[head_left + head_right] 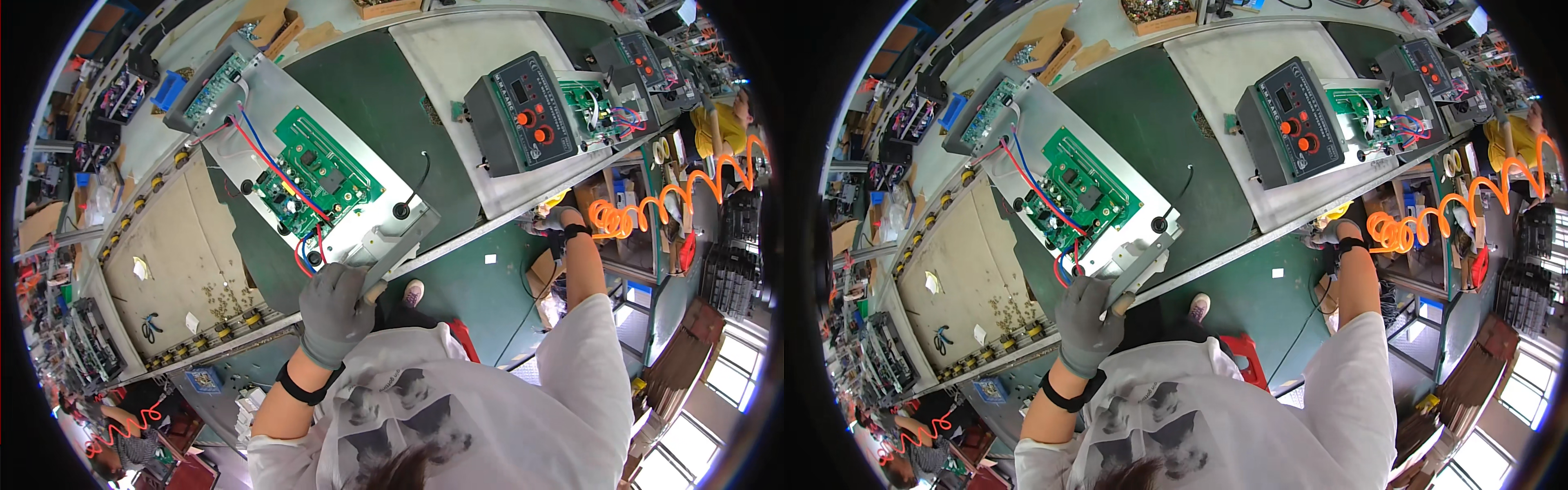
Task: Assemble an electronic inverter by placing components and securing them with a power screwdriver.
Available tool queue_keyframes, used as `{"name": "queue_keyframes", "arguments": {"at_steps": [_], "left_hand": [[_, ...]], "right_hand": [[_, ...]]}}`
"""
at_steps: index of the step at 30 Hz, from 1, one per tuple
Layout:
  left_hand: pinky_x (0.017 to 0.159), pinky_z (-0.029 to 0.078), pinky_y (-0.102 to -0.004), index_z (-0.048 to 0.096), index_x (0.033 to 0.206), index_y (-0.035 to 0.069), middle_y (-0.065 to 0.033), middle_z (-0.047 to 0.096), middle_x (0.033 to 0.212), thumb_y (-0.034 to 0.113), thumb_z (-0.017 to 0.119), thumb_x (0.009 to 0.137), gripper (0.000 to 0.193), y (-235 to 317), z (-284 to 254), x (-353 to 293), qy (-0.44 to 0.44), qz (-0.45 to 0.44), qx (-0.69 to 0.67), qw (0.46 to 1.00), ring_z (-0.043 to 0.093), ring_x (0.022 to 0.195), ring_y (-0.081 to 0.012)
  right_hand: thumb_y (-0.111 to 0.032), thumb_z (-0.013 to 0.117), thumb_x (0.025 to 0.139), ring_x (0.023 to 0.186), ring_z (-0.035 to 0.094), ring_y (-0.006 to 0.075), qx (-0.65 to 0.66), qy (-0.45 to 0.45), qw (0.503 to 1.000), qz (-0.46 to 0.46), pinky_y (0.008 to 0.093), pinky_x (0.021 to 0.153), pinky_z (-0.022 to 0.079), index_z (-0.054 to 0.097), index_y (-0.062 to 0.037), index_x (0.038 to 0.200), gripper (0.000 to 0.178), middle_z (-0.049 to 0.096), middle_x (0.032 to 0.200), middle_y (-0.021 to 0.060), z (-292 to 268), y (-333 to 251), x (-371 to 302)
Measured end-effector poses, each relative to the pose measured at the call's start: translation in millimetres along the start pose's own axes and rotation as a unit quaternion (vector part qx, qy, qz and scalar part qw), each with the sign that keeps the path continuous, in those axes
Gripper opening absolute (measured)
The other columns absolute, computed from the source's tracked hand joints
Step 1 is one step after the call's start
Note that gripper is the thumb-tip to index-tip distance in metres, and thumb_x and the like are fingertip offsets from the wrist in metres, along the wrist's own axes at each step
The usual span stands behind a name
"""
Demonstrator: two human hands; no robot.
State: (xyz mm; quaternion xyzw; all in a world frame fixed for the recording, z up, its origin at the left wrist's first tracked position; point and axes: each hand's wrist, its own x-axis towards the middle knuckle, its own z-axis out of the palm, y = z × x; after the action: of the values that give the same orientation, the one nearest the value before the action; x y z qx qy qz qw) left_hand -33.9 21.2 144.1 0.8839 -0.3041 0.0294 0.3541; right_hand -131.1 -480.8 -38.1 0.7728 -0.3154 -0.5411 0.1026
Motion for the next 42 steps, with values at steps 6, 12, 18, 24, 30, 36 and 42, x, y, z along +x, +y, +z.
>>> {"name": "queue_keyframes", "arguments": {"at_steps": [6, 12, 18, 24, 30, 36, 42], "left_hand": [[0.051, 0.040, -0.0374, 0.061, 0.081, 0.004, -0.0085, 0.052, 0.069, 0.023, 0.071, 0.073, 0.022, -1.4, 1.3, -2.2, 0.007, 0.003, 0.003, 1.000, 0.052, 0.059, -0.0283], [0.055, 0.043, -0.0375, 0.060, 0.087, 0.006, -0.0077, 0.054, 0.074, 0.019, 0.068, 0.072, 0.020, -0.6, -2.3, -3.4, -0.024, -0.002, 0.025, 0.999, 0.055, 0.064, -0.0277], [0.054, 0.043, -0.0387, 0.059, 0.084, 0.006, -0.0091, 0.052, 0.073, 0.021, 0.069, 0.073, 0.021, -2.0, -3.4, -2.6, -0.042, 0.013, 0.012, 0.999, 0.054, 0.064, -0.0293], [0.057, 0.044, -0.0409, 0.056, 0.088, 0.004, -0.0114, 0.052, 0.077, 0.014, 0.063, 0.073, 0.019, -4.4, -6.8, 0.8, -0.065, 0.021, -0.043, 0.997, 0.055, 0.069, -0.0315], [0.067, 0.046, -0.0424, 0.052, 0.102, 0.002, -0.0153, 0.050, 0.089, 0.011, 0.057, 0.072, 0.032, -13.2, -21.8, 6.5, -0.176, 0.052, -0.080, 0.980, 0.054, 0.081, -0.0324], [0.069, 0.045, -0.0436, 0.053, 0.103, 0.001, -0.0166, 0.051, 0.089, 0.020, 0.061, 0.076, 0.034, -23.7, -35.3, 13.0, -0.211, 0.090, -0.134, 0.964, 0.054, 0.082, -0.0346], [0.061, 0.045, -0.0322, 0.055, 0.107, -0.001, -0.0117, 0.057, 0.080, 0.014, 0.057, 0.086, 0.026, -43.3, -39.3, 32.6, -0.052, -0.054, -0.313, 0.947, 0.056, 0.066, -0.0199]], "right_hand": [[-0.044, 0.072, 0.068, 0.101, 0.062, 0.0241, -0.020, 0.019, 1.000, 0.007, 0.0333, 0.086, 0.048, 0.067, -0.0145, 0.107, 0.049, 0.065, 0.111, 0.0041, -0.5, -8.7, -7.3], [-0.043, 0.072, 0.069, 0.103, 0.062, 0.0240, -0.025, 0.044, 0.999, 0.002, 0.0330, 0.087, 0.048, 0.067, -0.0153, 0.107, 0.048, 0.065, 0.112, 0.0039, 4.3, -27.6, -15.3], [-0.042, 0.071, 0.070, 0.104, 0.062, 0.0239, -0.010, 0.075, 0.997, -0.006, 0.0326, 0.089, 0.047, 0.067, -0.0161, 0.108, 0.046, 0.065, 0.113, 0.0037, 1.3, -51.6, -25.7], [-0.039, 0.055, 0.087, 0.094, 0.064, 0.0265, 0.237, 0.195, 0.931, -0.200, 0.0357, 0.081, 0.050, 0.066, -0.0108, 0.108, 0.037, 0.066, 0.105, 0.0129, -41.4, -113.3, -113.4], [-0.045, 0.045, 0.094, 0.093, 0.061, 0.0178, 0.725, -0.115, 0.601, -0.316, 0.0292, 0.086, 0.047, 0.060, 0.0011, 0.109, 0.050, 0.064, 0.102, 0.0100, -112.4, -197.0, -200.5], [-0.031, 0.048, 0.096, 0.090, 0.058, 0.0145, 0.698, -0.056, 0.564, -0.439, 0.0298, 0.086, 0.045, 0.059, -0.0024, 0.106, 0.032, 0.062, 0.098, 0.0036, -161.9, -192.1, -231.6], [-0.024, 0.052, 0.092, 0.080, 0.056, 0.0137, 0.390, 0.114, 0.726, -0.555, 0.0297, 0.072, 0.046, 0.063, -0.0042, 0.109, 0.028, 0.063, 0.086, 0.0070, -174.9, -190.0, -316.4]]}}
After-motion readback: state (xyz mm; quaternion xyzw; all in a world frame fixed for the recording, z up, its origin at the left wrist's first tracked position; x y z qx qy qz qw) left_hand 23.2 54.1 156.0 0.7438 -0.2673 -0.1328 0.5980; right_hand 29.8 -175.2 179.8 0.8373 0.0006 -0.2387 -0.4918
